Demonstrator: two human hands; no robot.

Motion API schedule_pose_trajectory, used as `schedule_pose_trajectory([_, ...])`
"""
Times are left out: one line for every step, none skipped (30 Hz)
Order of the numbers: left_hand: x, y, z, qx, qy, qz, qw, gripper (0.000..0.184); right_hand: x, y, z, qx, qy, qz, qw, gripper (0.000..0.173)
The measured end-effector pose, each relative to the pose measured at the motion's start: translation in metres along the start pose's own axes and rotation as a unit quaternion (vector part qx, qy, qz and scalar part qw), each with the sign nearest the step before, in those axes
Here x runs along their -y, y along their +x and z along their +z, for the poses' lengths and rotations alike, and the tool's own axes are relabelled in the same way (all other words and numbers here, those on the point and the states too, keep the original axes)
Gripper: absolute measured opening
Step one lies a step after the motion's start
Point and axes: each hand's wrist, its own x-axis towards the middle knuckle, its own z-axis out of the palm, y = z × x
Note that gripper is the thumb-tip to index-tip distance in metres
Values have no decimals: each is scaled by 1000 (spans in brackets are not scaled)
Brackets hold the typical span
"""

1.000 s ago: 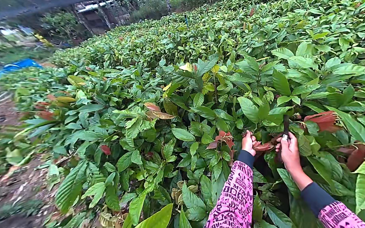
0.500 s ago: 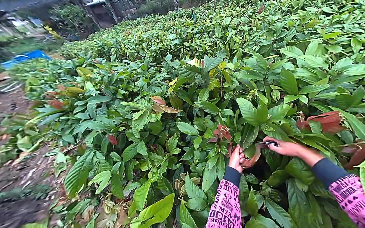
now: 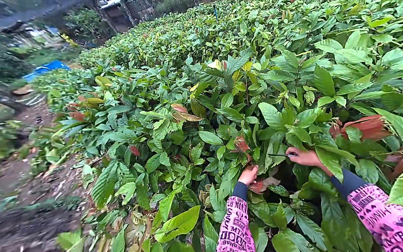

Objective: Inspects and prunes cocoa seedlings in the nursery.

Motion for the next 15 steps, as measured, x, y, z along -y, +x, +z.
schedule_pose_trajectory([3,-1,4,19,47,1,999,51,-5,-3,-2,20,-1,1,1000,35])
schedule_pose_trajectory([6,-1,11,31,83,5,996,52,-9,-7,-2,20,6,-5,1000,32])
schedule_pose_trajectory([8,-1,17,42,111,11,993,52,-10,-12,-3,20,20,-7,1000,27])
schedule_pose_trajectory([10,-2,24,51,132,17,990,52,-6,-19,-4,28,41,-2,999,25])
schedule_pose_trajectory([12,-2,32,58,143,22,988,53,0,-24,-6,42,60,-1,997,23])
schedule_pose_trajectory([14,-1,39,64,153,27,986,55,5,-27,-7,53,70,-9,996,23])
schedule_pose_trajectory([15,-2,47,71,161,29,984,55,9,-28,-6,59,68,-27,996,24])
schedule_pose_trajectory([16,-3,53,77,171,27,982,56,14,-27,-5,62,53,-48,996,26])
schedule_pose_trajectory([17,-4,59,84,180,23,980,56,20,-27,-3,59,29,-61,996,29])
schedule_pose_trajectory([19,-6,64,87,191,19,978,56,28,-27,-1,51,-5,-60,997,32])
schedule_pose_trajectory([21,-6,67,85,198,16,976,56,39,-28,-1,42,-53,-37,997,34])
schedule_pose_trajectory([24,-7,68,80,200,12,976,55,51,-30,1,32,-114,1,993,36])
schedule_pose_trajectory([27,-7,66,70,196,12,978,54,59,-32,5,15,-158,36,987,37])
schedule_pose_trajectory([30,-7,62,53,185,14,981,53,66,-34,10,-6,-184,66,981,36])
schedule_pose_trajectory([32,-7,57,33,172,19,984,52,70,-33,13,-19,-203,85,975,34])
